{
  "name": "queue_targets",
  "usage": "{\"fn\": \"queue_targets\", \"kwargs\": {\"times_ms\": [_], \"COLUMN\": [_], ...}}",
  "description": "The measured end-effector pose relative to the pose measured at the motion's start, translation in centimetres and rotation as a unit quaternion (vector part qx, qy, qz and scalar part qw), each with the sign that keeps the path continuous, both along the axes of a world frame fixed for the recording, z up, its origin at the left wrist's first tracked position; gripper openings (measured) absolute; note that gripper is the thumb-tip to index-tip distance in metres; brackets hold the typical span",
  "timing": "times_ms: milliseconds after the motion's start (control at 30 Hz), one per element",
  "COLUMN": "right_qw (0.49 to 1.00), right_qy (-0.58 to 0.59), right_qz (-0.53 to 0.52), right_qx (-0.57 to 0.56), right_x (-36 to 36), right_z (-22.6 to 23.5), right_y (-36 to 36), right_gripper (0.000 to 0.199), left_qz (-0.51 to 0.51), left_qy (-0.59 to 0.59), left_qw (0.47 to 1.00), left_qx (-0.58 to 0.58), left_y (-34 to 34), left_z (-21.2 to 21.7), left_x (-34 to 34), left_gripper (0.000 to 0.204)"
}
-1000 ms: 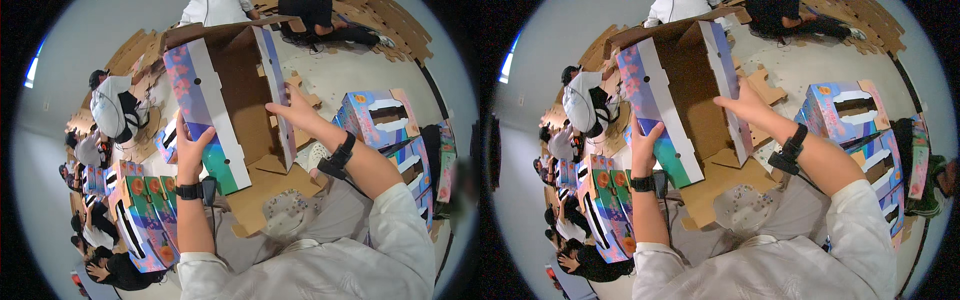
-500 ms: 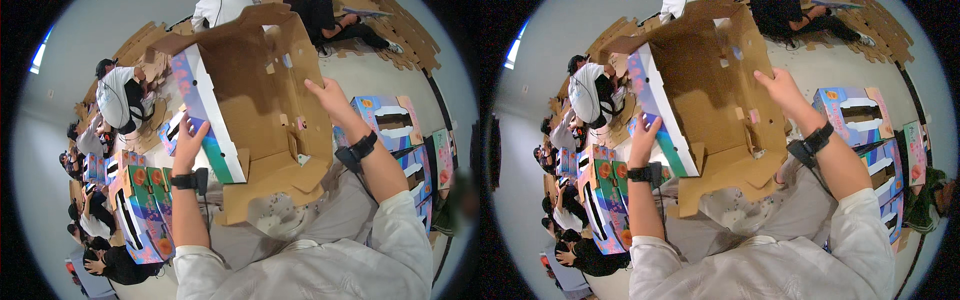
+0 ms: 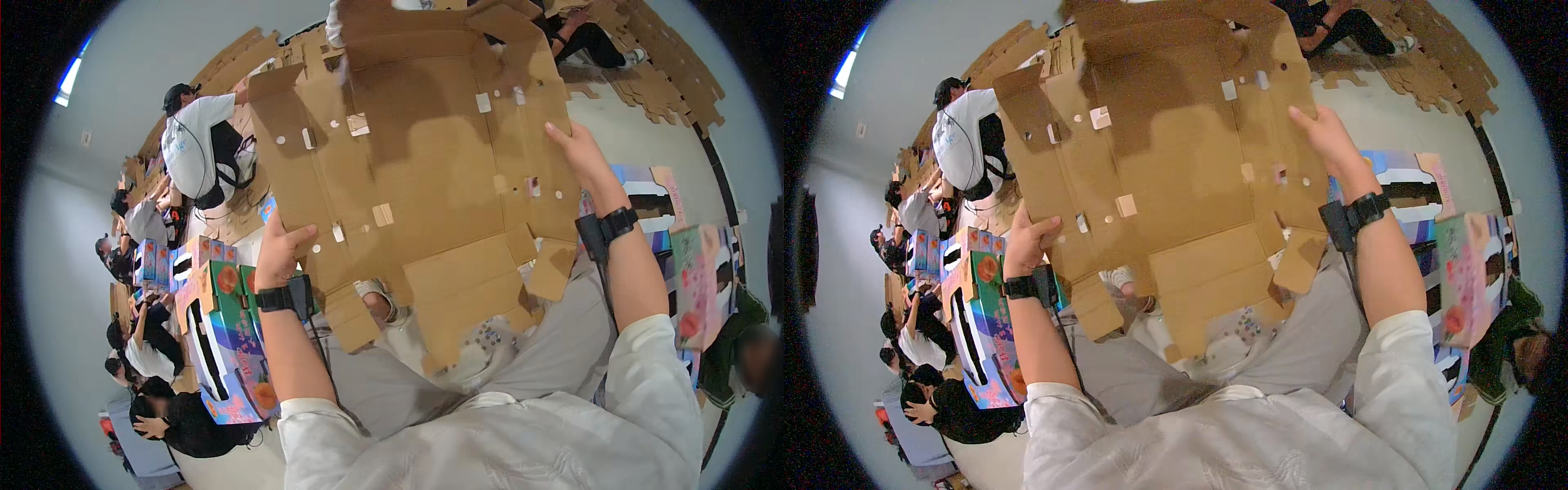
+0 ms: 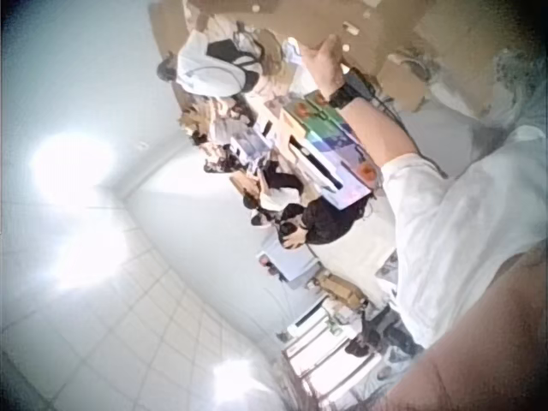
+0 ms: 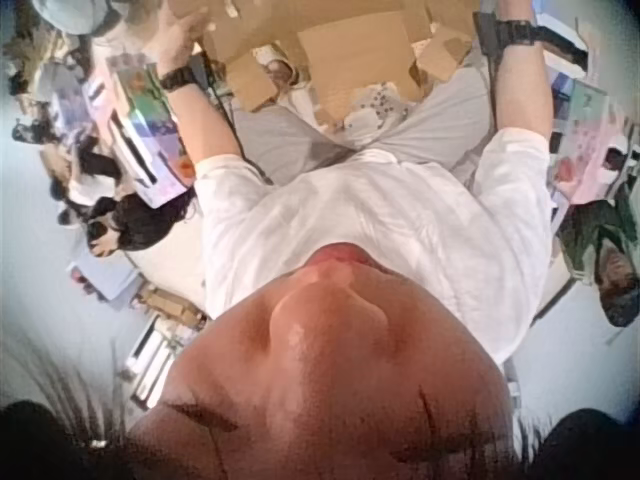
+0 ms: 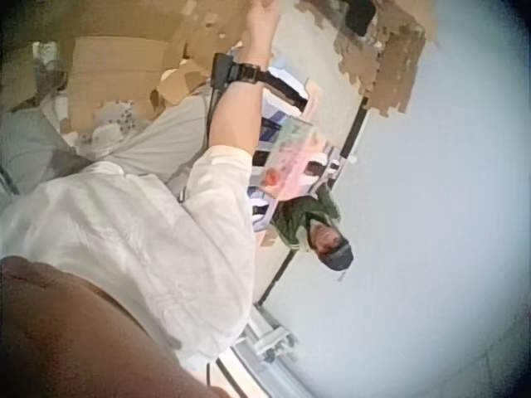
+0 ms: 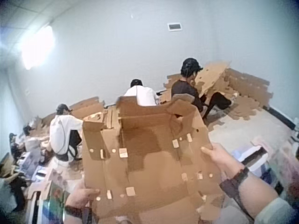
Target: Folding and assembling cardboard fruit boxes on the floor in a work environment.
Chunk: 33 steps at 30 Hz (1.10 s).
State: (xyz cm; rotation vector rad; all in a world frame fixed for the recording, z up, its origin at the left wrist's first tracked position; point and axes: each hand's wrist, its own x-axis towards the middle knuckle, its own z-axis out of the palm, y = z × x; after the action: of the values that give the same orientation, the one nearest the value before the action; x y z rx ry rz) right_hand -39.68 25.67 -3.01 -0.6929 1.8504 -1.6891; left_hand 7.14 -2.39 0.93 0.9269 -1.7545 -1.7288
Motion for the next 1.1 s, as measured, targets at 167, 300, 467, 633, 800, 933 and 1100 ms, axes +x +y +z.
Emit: {"fn": "queue_targets", "kwargs": {"times_ms": [167,300,467,633,800,933,1100], "right_qw": [0.989,0.995,0.973,0.936,0.921,0.924,0.905], "right_qy": [-0.087,-0.092,-0.192,-0.331,-0.376,-0.365,-0.406], "right_qz": [0.112,0.043,0.048,0.027,-0.070,-0.093,-0.074], "right_qx": [-0.053,-0.017,-0.120,-0.117,-0.077,-0.066,-0.104], "right_x": [0.1,-2.5,-4.4,-5.8,-9.5,-10.5,-6.5], "right_z": [-0.5,-0.8,-1.7,-2.7,-9.9,-13.9,-9.7], "right_y": [0.4,1.7,1.7,1.0,-2.9,-7.2,-12.0], "right_gripper": [0.040,0.040,0.038,0.036,0.030,0.015,0.011], "left_qz": [0.037,0.127,0.256,0.281,0.309,0.333,0.389], "left_qy": [-0.080,-0.090,-0.248,-0.044,-0.030,-0.026,0.038], "left_qw": [0.989,0.984,0.829,0.895,0.901,0.885,0.861], "left_qx": [-0.117,-0.090,-0.431,-0.343,-0.301,-0.326,-0.326], "left_y": [-1.6,-4.8,-6.8,-6.7,-4.9,-3.6,-3.0], "left_z": [-2.7,-3.5,-5.7,-4.4,-2.8,-2.0,-0.1], "left_x": [-0.5,1.4,1.0,1.7,1.1,-0.3,-0.2], "left_gripper": [0.059,0.060,0.056,0.035,0.029,0.026,0.027]}}
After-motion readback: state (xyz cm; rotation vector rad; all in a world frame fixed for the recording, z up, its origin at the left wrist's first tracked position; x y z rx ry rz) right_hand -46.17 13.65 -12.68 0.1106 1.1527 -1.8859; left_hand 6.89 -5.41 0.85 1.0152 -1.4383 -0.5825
